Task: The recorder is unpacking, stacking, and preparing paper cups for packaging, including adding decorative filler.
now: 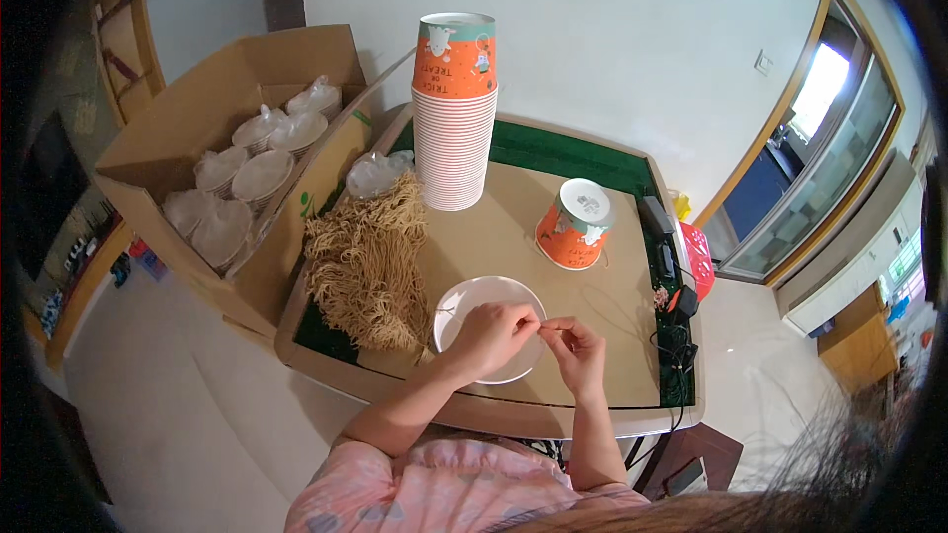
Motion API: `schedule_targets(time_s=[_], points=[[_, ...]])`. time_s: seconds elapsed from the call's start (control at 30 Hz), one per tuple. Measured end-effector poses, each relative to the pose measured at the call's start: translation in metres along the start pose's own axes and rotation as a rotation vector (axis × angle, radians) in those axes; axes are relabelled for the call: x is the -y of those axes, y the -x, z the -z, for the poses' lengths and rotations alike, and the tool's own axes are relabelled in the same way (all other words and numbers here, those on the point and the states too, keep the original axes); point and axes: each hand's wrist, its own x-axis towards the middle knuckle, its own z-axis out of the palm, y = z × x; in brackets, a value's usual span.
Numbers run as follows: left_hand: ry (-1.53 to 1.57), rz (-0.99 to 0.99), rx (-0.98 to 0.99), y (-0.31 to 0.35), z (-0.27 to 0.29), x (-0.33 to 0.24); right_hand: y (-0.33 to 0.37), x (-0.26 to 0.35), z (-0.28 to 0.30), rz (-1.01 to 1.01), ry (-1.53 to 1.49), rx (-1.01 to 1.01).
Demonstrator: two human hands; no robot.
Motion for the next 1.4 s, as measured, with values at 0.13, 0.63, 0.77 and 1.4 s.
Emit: schedule_targets(time_s=[0.13,0.63,0.77,1.4], points=[[0.023,-0.011,-0.014,0.0,-0.003,0.002,0.001,0.007,0.0,0.048,0.104,-0.013],[0.225,-0.08,-0.052,-0.002,0.004,-0.003,-0.005,0.007,0.007,0.145,0.153,0.016],[0.42,-0.072,-0.127,-0.003,0.019,-0.014,0.001,-0.023,0.016,0.091,0.21,0.018],[-0.016,0.202,-0.162,-0.027,0.053,0.099,-0.098,-0.046,0.009,-0.109,0.131,0.223]])
